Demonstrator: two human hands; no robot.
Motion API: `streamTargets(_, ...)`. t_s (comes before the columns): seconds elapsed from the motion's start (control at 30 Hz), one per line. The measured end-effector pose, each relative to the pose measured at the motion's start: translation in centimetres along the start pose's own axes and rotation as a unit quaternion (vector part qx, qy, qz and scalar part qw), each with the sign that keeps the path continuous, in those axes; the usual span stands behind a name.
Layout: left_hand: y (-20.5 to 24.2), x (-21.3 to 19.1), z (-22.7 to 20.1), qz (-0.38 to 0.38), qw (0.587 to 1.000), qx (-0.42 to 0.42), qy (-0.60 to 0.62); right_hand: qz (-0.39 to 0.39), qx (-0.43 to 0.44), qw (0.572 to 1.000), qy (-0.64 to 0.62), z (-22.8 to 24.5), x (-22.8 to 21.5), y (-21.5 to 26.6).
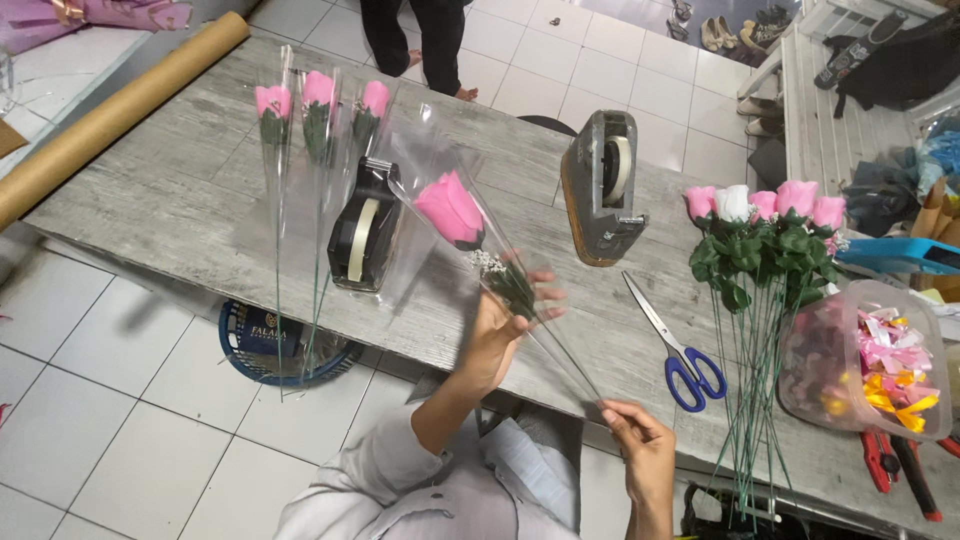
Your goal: The person wraps individual pink artificial roses in clear plastic sleeves. They place a rose on a sheet of plastic, roll it into a cone shape, and secure the bottom with a rubber band. The wrapped roses are placed upright in a container.
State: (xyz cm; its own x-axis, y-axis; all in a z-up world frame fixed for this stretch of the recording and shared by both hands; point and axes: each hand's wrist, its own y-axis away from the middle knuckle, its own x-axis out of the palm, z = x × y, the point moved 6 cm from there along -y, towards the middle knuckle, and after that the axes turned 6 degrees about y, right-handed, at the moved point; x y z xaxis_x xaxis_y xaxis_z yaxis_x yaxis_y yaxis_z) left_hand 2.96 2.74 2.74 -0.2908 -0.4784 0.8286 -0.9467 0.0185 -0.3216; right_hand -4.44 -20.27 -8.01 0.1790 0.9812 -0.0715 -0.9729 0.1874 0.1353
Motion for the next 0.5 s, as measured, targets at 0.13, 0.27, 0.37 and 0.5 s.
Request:
streamTargets(0.13, -0.2, -1.8, 0.7, -0.064, 0.997, -0.033, -0.041, -0.012, 0.004, 0.999, 0.036, 0.7, -1.9, -0.3)
streamTargets(0.27, 0.0, -4.6, 2.4, -0.156, 0.965, -0.107, -0.181, -0.055, 0.060, 0.993, 0.079, 0.8, -4.2, 0.3)
streamTargets(0.37, 0.1, -4.7, 3.2, -0.152, 0.943, -0.120, -0.270, -0.068, 0.054, 0.993, 0.081, -0.1, -5.7, 0.5)
streamTargets(0.5, -0.6, -5.2, 5.0, -0.154, 0.949, -0.118, -0.248, -0.067, 0.033, 0.994, 0.084, 2.3, -5.7, 1.3)
